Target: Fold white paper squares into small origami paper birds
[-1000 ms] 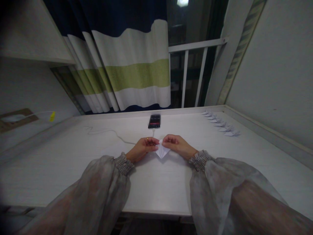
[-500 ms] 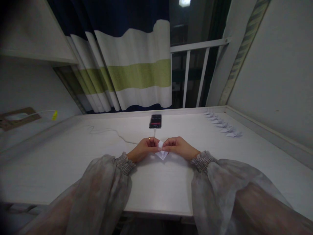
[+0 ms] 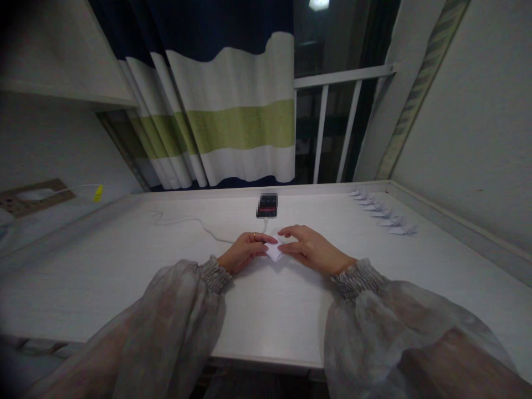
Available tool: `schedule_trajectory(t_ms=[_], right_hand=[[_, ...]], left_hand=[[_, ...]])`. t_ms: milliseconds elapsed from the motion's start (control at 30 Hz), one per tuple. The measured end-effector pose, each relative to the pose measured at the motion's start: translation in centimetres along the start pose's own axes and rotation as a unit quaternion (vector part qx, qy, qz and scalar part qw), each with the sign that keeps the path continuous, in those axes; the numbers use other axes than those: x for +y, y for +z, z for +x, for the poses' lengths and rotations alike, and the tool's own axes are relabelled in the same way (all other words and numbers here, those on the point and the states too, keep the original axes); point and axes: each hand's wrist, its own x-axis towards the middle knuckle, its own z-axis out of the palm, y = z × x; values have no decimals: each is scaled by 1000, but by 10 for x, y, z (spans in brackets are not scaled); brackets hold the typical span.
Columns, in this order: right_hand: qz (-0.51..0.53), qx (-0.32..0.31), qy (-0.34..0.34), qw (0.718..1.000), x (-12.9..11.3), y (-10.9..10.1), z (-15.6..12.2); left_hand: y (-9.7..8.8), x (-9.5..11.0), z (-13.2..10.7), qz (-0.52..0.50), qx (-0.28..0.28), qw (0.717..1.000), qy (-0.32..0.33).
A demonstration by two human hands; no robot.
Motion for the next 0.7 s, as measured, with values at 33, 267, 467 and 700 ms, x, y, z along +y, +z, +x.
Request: schedule_trajectory(t_ms=[33, 267, 467, 700], right_hand=[[-33, -1, -18, 999, -2, -1, 1], [-110, -34, -93, 989, -10, 0, 7], [-108, -34, -98, 989, -13, 1, 7], [-44, -28, -93, 994, -14, 0, 6]], left_hand=[[0, 0, 0, -2, 0, 1000, -2], [4, 0, -1, -8, 0, 1000, -20], [4, 1, -1, -9, -21, 999, -40], [2, 2, -3, -7, -44, 998, -55]])
